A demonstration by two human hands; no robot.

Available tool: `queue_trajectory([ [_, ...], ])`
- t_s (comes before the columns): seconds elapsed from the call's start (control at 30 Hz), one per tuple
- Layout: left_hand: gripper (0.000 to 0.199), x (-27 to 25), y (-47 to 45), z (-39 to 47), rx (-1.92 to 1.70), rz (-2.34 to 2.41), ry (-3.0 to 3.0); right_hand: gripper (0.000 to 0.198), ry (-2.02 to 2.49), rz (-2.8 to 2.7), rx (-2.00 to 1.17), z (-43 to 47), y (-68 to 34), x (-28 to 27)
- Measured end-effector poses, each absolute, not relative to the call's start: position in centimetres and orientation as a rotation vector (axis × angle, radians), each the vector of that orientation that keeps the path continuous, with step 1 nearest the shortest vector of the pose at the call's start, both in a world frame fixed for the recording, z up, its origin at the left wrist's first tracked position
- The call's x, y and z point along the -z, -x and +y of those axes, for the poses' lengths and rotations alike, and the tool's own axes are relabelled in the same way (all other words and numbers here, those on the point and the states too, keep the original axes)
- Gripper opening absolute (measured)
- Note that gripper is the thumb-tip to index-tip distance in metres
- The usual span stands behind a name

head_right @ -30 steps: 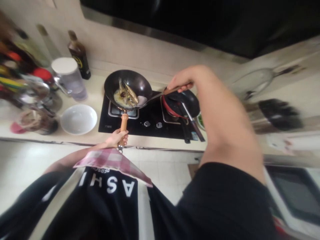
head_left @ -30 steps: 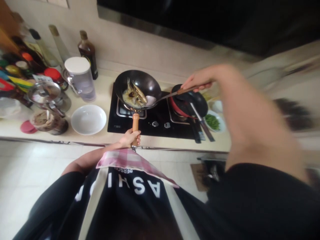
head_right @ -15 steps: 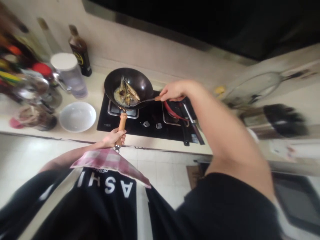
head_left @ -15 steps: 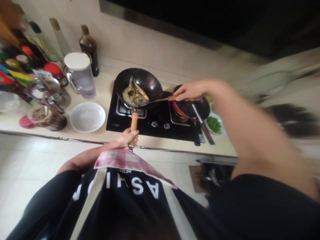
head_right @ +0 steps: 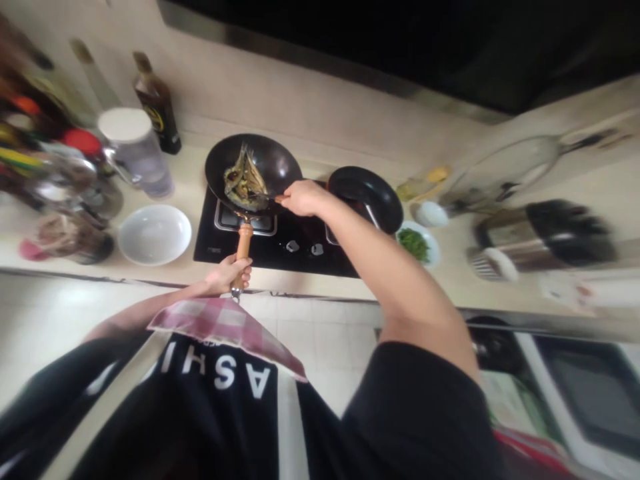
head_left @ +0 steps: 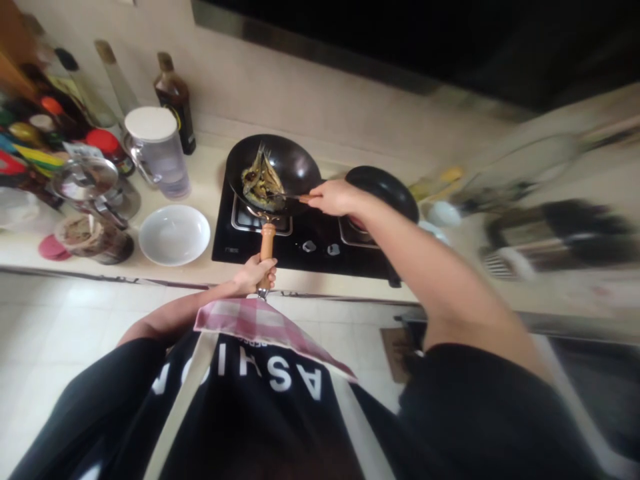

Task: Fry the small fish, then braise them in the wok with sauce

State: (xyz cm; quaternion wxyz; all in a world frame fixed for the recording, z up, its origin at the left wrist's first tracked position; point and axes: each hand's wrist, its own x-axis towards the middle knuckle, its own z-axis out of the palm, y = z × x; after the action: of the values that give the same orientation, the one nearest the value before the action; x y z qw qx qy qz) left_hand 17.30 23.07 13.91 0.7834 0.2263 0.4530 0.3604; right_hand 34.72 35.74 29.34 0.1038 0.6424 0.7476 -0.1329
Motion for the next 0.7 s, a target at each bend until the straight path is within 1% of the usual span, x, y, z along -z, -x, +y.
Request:
queue_trajectory([
  [0.13, 0.021, -13.5, -17.3, 23.1, -0.783, 0.96, -0.484, 0.025, -1.888, 2.047, 0.447, 36.6, -34.3, -34.1],
  [0.33, 0.024, -13.0, -17.2, 23.2, -0.774, 0.948, -0.475, 0.024, -1.834, 1.857, 0.365, 35.4, -34.0, -38.6],
  [0.43, 0.021, -13.0, -17.2, 23.2, -0.775, 0.945, -0.483, 0.023, -1.832, 1.771, 0.409, 35.3, -34.8, -40.0],
  [0.53, 0.023, -12.9, -17.2, 23.2, -0.778, 0.936, -0.486, 0.024, -1.842, 1.75, 0.405, 36.2, -35.6, -40.8],
  [0.7, 0.024, -12.6, -17.1, 23.3, -0.778, 0.924, -0.49, 0.024, -1.829, 1.818, 0.475, 38.4, -36.1, -39.5],
])
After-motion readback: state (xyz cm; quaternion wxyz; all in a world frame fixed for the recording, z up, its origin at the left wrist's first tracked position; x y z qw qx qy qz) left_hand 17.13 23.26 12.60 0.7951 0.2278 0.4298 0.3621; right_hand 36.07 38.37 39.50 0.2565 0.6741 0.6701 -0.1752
